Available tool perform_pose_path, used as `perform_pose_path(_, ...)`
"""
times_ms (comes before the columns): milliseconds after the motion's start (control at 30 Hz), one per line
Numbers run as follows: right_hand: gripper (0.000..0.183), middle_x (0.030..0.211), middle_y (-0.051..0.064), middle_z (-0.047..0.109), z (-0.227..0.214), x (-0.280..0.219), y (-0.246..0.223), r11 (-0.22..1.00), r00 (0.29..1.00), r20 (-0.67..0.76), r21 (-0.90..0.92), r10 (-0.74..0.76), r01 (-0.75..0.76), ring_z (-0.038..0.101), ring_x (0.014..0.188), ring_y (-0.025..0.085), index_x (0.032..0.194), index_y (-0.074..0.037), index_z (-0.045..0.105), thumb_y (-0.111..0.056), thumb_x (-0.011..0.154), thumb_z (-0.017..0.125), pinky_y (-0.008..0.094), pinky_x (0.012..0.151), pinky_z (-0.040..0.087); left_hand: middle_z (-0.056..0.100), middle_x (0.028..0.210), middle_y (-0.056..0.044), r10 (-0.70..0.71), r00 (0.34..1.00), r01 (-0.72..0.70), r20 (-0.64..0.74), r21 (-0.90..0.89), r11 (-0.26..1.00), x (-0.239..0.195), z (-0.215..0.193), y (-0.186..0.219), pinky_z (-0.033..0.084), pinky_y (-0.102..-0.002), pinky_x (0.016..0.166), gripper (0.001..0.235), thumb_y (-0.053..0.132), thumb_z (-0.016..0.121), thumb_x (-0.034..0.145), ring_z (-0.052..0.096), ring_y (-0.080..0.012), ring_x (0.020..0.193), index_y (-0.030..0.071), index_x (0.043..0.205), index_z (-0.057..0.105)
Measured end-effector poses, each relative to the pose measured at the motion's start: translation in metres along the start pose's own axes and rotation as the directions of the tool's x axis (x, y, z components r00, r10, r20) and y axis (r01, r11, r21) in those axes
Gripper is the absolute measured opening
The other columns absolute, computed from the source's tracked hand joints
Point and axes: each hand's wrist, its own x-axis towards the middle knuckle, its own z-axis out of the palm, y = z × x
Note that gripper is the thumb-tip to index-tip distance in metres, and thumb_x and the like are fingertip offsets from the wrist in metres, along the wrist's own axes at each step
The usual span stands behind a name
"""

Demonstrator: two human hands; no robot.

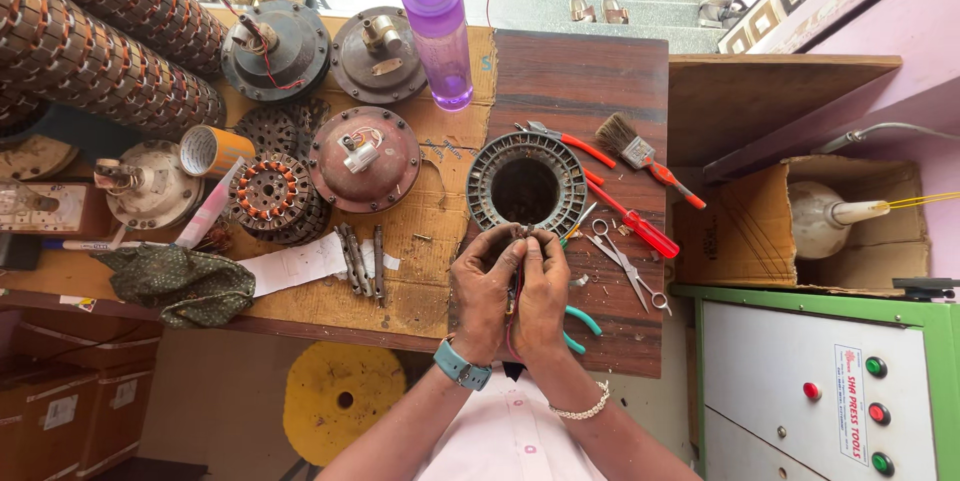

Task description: The person disassembles a small electrical motor, removes the rotor, and manipulates the internal wiring using pliers and a screwdriver. They strip wire insulation and twist wire ends together on a cluttered workbench.

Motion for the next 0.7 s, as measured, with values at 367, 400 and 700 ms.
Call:
perform_pose_path(367, 0.017, 0.097, 0.007, 0.070, -0.038, 0.026, -0.011, 0.978, 0.978, 0.027, 0.003, 0.209, -0.209, 0.068, 0.078, 0.011, 0.108, -0.001, 0.065, -0.011, 0.094, 0.068, 0.027, 0.070, 0.060, 0.075, 0.098, -0.006, -0.255, 0.944, 0.263, 0.210, -0.009, 0.965, 0.026, -0.010, 0.013, 0.057, -0.023, 0.067, 0.034, 0.007, 0.074, 0.090, 0.068, -0.0103, 0.078, -0.002, 0.123, 0.071)
perform_pose_path(400, 0.017, 0.096, 0.009, 0.069, -0.044, 0.027, -0.013, 0.971, 0.967, 0.089, -0.006, 0.238, -0.239, 0.066, 0.075, 0.011, 0.109, 0.000, 0.065, -0.011, 0.096, 0.071, 0.027, 0.068, 0.058, 0.075, 0.096, -0.007, -0.295, 0.918, 0.302, 0.265, 0.014, 0.953, 0.029, -0.015, 0.018, 0.058, -0.024, 0.066, 0.033, 0.008, 0.075, 0.090, 0.069, -0.0115, 0.076, -0.002, 0.122, 0.071)
perform_pose_path(700, 0.027, 0.095, 0.005, 0.070, -0.046, 0.012, -0.048, 0.935, 0.906, 0.254, -0.191, 0.340, -0.297, 0.072, 0.080, 0.012, 0.112, -0.004, 0.062, -0.023, 0.094, 0.066, 0.031, 0.076, 0.062, 0.073, 0.089, -0.006, -0.356, 0.854, 0.342, 0.379, 0.106, 0.934, 0.029, -0.024, 0.031, 0.055, -0.021, 0.065, 0.023, 0.009, 0.078, 0.090, 0.065, -0.0075, 0.074, -0.003, 0.109, 0.076)
